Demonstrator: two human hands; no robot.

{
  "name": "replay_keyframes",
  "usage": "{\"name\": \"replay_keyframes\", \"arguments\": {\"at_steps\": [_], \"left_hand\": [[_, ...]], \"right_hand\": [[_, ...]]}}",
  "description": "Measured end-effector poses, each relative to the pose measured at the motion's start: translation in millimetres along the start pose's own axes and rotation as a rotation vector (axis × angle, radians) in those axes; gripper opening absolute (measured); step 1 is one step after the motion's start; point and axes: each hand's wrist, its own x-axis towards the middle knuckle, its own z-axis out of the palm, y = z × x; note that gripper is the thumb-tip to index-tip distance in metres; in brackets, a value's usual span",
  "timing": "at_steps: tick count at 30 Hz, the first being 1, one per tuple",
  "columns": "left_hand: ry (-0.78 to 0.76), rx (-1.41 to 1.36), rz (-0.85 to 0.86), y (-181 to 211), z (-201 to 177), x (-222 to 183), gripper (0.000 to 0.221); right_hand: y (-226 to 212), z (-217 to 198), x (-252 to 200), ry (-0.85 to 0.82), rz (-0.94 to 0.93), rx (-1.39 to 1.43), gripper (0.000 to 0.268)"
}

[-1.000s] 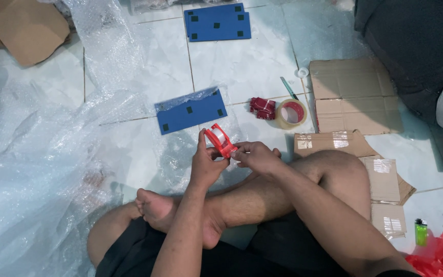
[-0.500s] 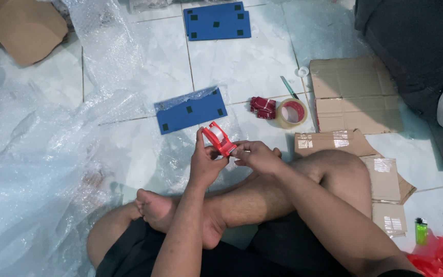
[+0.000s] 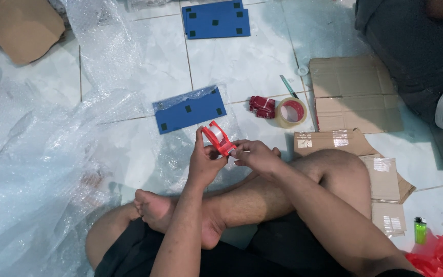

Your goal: Wrapping a blue rectangular object in bubble wrap and securing it with tape

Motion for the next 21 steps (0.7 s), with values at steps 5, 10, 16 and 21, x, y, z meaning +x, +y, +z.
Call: {"name": "replay_keyframes", "arguments": {"at_steps": [5, 10, 16, 21], "left_hand": [[0.017, -0.028, 0.014, -1, -1, 0, 0.111], [0.040, -0.061, 0.012, -7, 2, 1, 0.111], [0.149, -0.037, -0.001, 10, -2, -7, 0.111], [0.103, 0.094, -0.012, 11, 7, 0, 0.114]], "right_hand": [[24, 2, 18, 0.039, -0.176, -0.225, 0.027], [35, 10, 23, 0.206, -0.404, -0.428, 0.015], [-15, 1, -8, 0.081, -0.122, -0.626, 0.038], [-8, 8, 16, 0.143, -0.234, -0.523, 0.102]]}}
